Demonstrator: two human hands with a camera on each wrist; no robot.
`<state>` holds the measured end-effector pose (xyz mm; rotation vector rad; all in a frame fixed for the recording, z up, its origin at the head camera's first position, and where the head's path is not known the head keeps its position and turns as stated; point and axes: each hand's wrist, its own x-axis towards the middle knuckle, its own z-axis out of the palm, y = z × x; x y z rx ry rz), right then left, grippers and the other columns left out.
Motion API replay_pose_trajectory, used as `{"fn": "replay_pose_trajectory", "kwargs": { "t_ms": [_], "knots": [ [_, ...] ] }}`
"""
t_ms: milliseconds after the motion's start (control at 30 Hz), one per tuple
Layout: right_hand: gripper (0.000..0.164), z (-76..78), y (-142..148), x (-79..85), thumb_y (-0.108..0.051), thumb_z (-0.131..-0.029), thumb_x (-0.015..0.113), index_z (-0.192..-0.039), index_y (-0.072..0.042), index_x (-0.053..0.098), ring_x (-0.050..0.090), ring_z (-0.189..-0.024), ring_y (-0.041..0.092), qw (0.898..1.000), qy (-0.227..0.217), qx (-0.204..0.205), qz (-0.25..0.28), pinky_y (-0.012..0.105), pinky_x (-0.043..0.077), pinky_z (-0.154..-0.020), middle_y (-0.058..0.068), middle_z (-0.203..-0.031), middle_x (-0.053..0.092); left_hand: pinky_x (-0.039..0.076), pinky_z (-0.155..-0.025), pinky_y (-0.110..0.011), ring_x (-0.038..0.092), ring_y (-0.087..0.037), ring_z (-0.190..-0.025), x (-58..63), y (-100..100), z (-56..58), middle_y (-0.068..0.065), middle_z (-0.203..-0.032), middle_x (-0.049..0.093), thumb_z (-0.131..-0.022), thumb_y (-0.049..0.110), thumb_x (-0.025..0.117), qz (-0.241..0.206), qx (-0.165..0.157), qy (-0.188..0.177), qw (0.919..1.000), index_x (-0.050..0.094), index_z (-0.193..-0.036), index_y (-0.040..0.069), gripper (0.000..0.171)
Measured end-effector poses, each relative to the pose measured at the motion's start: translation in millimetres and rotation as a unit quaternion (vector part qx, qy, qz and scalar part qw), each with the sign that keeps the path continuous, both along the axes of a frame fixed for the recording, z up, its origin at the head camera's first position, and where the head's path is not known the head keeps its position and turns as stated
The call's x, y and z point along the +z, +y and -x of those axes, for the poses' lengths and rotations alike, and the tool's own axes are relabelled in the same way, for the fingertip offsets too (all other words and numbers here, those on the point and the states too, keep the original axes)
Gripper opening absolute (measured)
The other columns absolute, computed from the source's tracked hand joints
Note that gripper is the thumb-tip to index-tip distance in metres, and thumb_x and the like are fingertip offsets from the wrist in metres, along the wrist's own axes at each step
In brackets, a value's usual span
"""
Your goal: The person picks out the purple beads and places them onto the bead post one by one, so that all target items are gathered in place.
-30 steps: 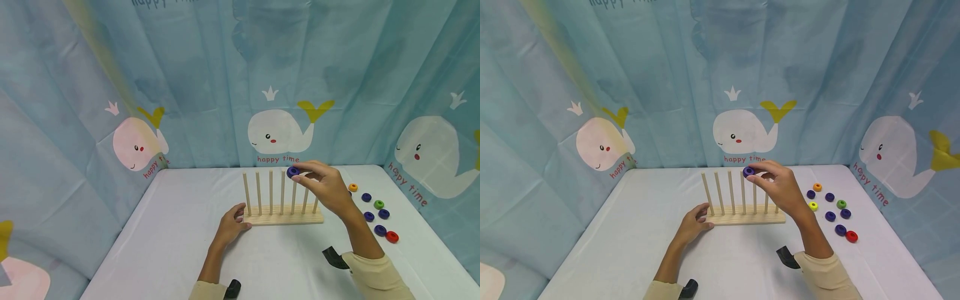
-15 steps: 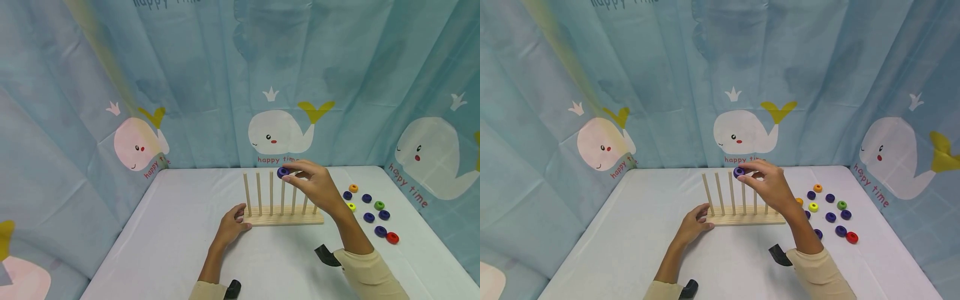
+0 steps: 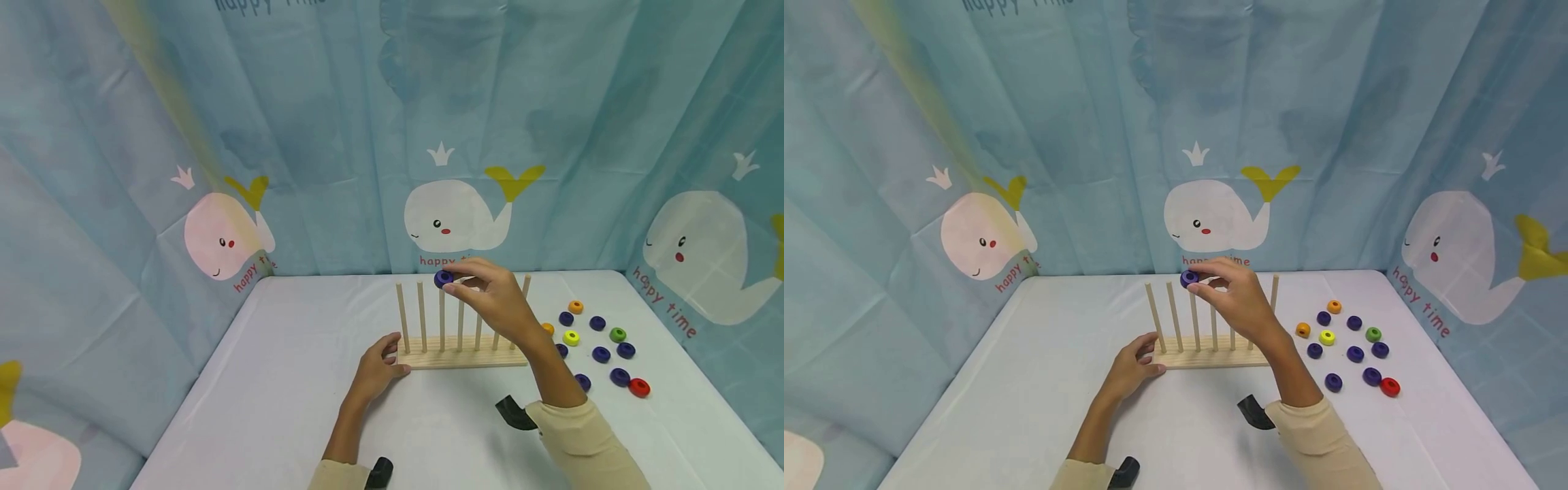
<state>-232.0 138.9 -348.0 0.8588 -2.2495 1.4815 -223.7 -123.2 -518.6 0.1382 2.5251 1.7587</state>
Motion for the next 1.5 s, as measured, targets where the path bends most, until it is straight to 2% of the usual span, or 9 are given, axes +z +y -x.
{"fn": "replay_pose_trajectory", "kwargs": {
  "t_ms": [133, 300, 433, 600, 867, 1133, 1267, 1400, 1500],
  "knots": [
    [0.033, 2.9, -5, 0.4, -0.009, -0.097, 0.078, -0.13, -0.006, 0.075, 0.071, -0.105, 0.022, 1.0, 0.008, 0.003, -0.002, 0.019, 0.061, -0.092, 0.006, -0.121, 0.073, 0.057, -0.109, -0.041, 0.064, -0.038, -0.129, -0.1, 0, -0.8, -0.02, -0.142, 0.062, -0.086, 0.003, 0.084, 0.004, 0.002, 0.0, 1.0, 0.054, -0.153, 0.005, 0.074],
    [0.033, 4.9, -12, 0.6, -0.012, -0.096, 0.079, -0.129, -0.01, 0.075, 0.072, -0.101, 0.02, 1.0, 0.015, -0.006, -0.013, 0.019, 0.061, -0.085, 0.004, -0.119, 0.074, 0.057, -0.111, -0.042, 0.064, -0.038, -0.13, -1.0, 0, -1.3, -0.02, -0.142, 0.062, -0.087, 0.004, 0.084, 0.004, 0.006, -0.001, 1.0, 0.054, -0.153, 0.006, 0.073],
    [0.033, 5.7, -17, 0.0, -0.015, -0.097, 0.079, -0.13, -0.012, 0.075, 0.072, -0.1, 0.017, 1.0, 0.018, -0.007, -0.02, 0.026, 0.063, -0.081, 0.002, -0.12, 0.075, 0.057, -0.111, -0.042, 0.063, -0.038, -0.13, -0.5, 0, -1.6, -0.019, -0.142, 0.062, -0.087, 0.004, 0.084, 0.006, 0.005, 0.0, 1.0, 0.054, -0.153, 0.006, 0.073],
    [0.033, 6.9, -22, -1.2, -0.015, -0.098, 0.078, -0.13, -0.008, 0.075, 0.072, -0.102, 0.018, 1.0, 0.012, 0.005, -0.021, 0.036, 0.065, -0.083, 0.004, -0.125, 0.074, 0.056, -0.112, -0.042, 0.062, -0.037, -0.132, -0.6, 0, -1.6, -0.018, -0.144, 0.062, -0.088, 0.004, 0.083, -0.002, 0.005, -0.003, 1.0, 0.053, -0.154, 0.007, 0.073],
    [0.033, 9.2, -30, 2.3, -0.014, -0.098, 0.078, -0.129, -0.007, 0.075, 0.073, -0.104, 0.021, 1.0, 0.014, 0.01, -0.021, 0.031, 0.064, -0.089, 0.007, -0.126, 0.075, 0.056, -0.112, -0.043, 0.062, -0.036, -0.132, -1.2, -1, 0.6, -0.018, -0.142, 0.062, -0.087, 0.003, 0.083, -0.009, 0.002, 0.003, 1.0, 0.054, -0.154, 0.006, 0.073],
    [0.031, 9.4, -38, 7.3, -0.017, -0.096, 0.08, -0.127, -0.01, 0.077, 0.069, -0.096, 0.018, 0.999, 0.022, -0.01, -0.034, 0.027, 0.06, -0.077, 0.004, -0.124, 0.076, 0.056, -0.111, -0.041, 0.062, -0.036, -0.132, -0.3, -1, -0.2, -0.019, -0.142, 0.063, -0.086, 0.001, 0.083, -0.009, 0.004, 0.007, 0.9999, 0.054, -0.153, 0.005, 0.074],
    [0.031, 12.1, -42, 6.7, -0.017, -0.096, 0.081, -0.127, -0.011, 0.077, 0.068, -0.106, 0.019, 0.999, 0.02, -0.005, -0.03, 0.03, 0.059, -0.083, 0.003, -0.126, 0.075, 0.056, -0.111, -0.041, 0.061, -0.037, -0.133, -0.9, -2, -0.2, -0.019, -0.143, 0.062, -0.085, 0.001, 0.084, -0.009, 0.0, 0.004, 1.0, 0.053, -0.154, 0.005, 0.075],
    [0.032, 15.3, -46, 4.4, -0.017, -0.096, 0.08, -0.128, -0.011, 0.077, 0.069, -0.119, 0.022, 0.999, 0.011, 0.001, -0.032, 0.039, 0.061, -0.092, 0.005, -0.129, 0.074, 0.056, -0.112, -0.042, 0.061, -0.037, -0.133, -1.4, -2, -0.2, -0.019, -0.143, 0.062, -0.085, 0.002, 0.084, -0.008, -0.001, 0.004, 1.0, 0.053, -0.154, 0.004, 0.076],
    [0.031, 17.6, -49, 2.7, -0.016, -0.097, 0.08, -0.127, -0.01, 0.077, 0.07, -0.12, 0.022, 0.999, 0.006, 0.004, -0.033, 0.043, 0.061, -0.093, 0.005, -0.129, 0.075, 0.056, -0.111, -0.042, 0.061, -0.037, -0.133, -1.0, -1, -0.6, -0.02, -0.143, 0.063, -0.085, 0.001, 0.084, -0.007, -0.003, 0.009, 0.9999, 0.053, -0.154, 0.003, 0.075]
  ]
}}
